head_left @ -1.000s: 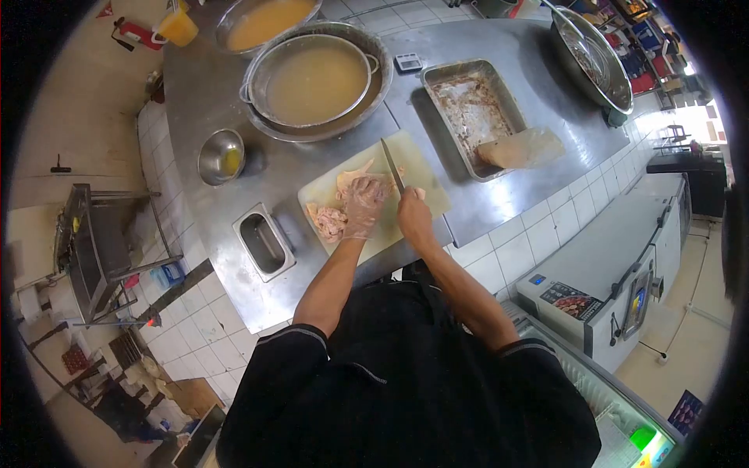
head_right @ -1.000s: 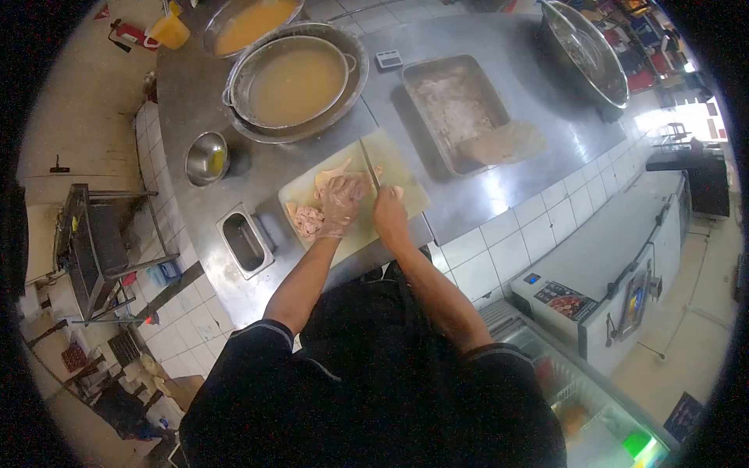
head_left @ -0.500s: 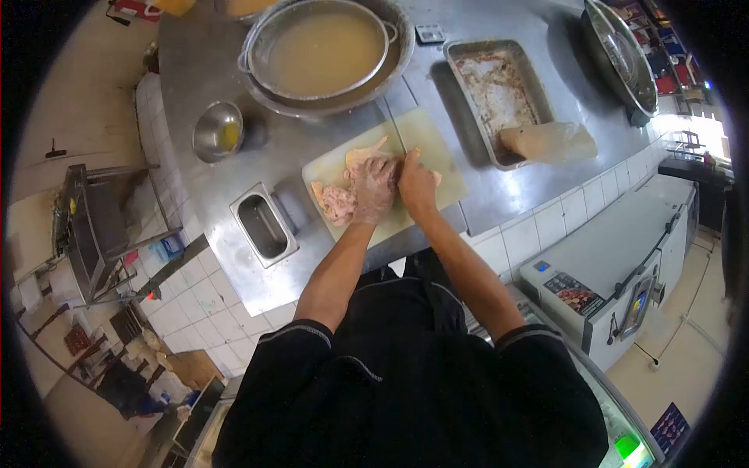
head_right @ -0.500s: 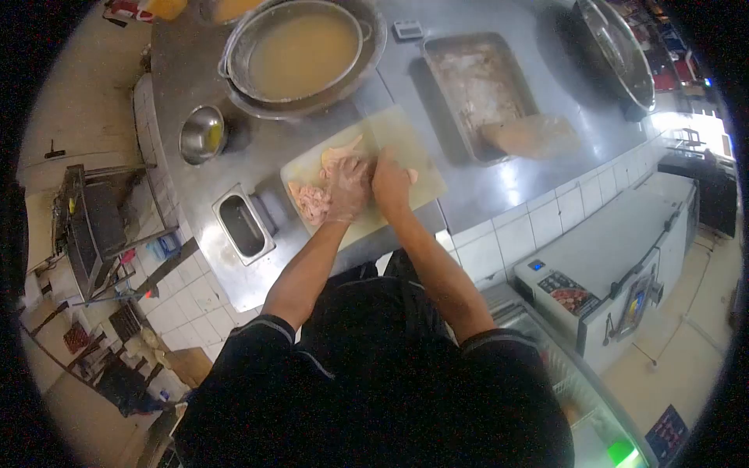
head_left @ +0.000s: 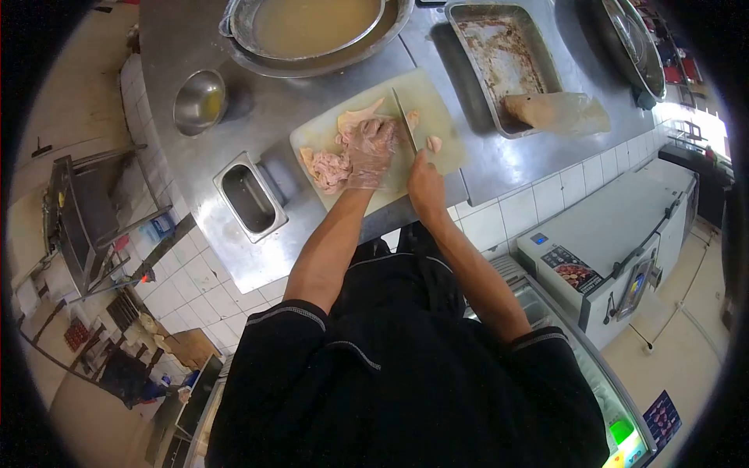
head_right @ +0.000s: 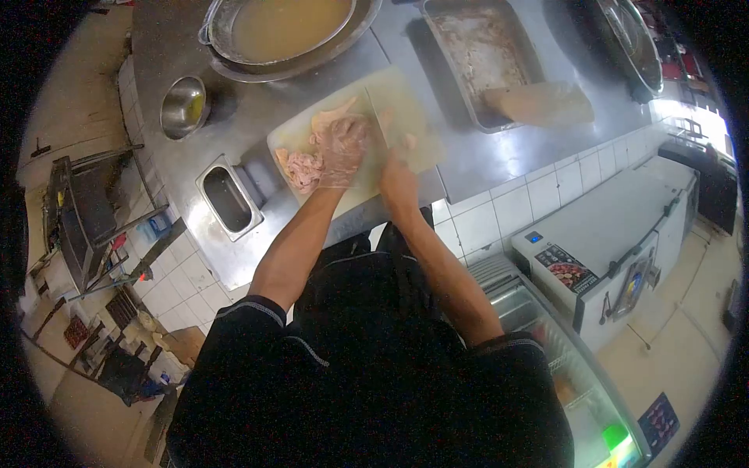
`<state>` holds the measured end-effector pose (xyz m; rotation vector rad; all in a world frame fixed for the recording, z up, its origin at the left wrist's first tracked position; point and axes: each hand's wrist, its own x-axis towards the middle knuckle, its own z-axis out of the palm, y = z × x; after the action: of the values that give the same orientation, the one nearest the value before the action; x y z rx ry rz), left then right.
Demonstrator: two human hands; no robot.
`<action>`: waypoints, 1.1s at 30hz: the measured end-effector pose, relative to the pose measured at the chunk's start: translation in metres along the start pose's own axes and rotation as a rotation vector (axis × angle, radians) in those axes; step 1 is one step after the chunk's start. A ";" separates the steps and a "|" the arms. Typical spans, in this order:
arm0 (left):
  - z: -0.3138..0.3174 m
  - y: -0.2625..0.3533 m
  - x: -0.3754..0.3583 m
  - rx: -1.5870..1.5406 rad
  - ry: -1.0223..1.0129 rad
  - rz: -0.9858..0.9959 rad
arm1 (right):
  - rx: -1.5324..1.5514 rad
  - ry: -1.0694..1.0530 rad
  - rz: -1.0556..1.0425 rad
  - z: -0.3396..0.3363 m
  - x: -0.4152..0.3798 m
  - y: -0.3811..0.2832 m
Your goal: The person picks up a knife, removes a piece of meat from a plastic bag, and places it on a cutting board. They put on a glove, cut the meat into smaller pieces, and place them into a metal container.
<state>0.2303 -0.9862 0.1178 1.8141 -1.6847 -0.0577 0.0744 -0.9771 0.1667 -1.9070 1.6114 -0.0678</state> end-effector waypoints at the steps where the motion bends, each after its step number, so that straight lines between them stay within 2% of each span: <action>1: -0.001 0.001 0.000 0.014 0.001 0.004 | -0.014 -0.016 0.002 0.001 -0.008 0.006; 6: -0.012 0.010 0.003 0.001 0.011 0.014 | -0.028 -0.073 0.063 -0.004 -0.061 0.023; 9: -0.001 0.005 -0.003 0.012 0.033 0.008 | -0.082 0.067 -0.016 0.000 -0.092 0.034; 11: 0.000 0.003 -0.001 0.052 0.046 0.029 | -0.048 0.049 -0.033 -0.004 -0.097 0.040; 20: -0.009 0.009 0.000 -0.027 0.078 -0.009 | -0.008 0.009 -0.120 -0.023 -0.033 0.030; 23: 0.008 -0.003 -0.003 0.076 0.084 0.093 | -0.057 0.024 -0.064 -0.028 -0.020 0.019; 26: 0.003 0.000 -0.003 -0.032 0.078 -0.005 | -0.049 0.063 -0.042 -0.026 -0.016 0.010; 29: 0.022 -0.012 -0.007 0.046 0.078 0.063 | -0.026 0.069 -0.084 -0.024 -0.007 0.003; 33: 0.000 0.005 0.001 -0.067 0.068 -0.053 | 0.017 0.111 -0.175 -0.015 0.016 -0.002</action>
<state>0.2258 -0.9866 0.1206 1.7912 -1.5690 -0.0731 0.0739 -0.9981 0.1740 -2.0588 1.5054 -0.2630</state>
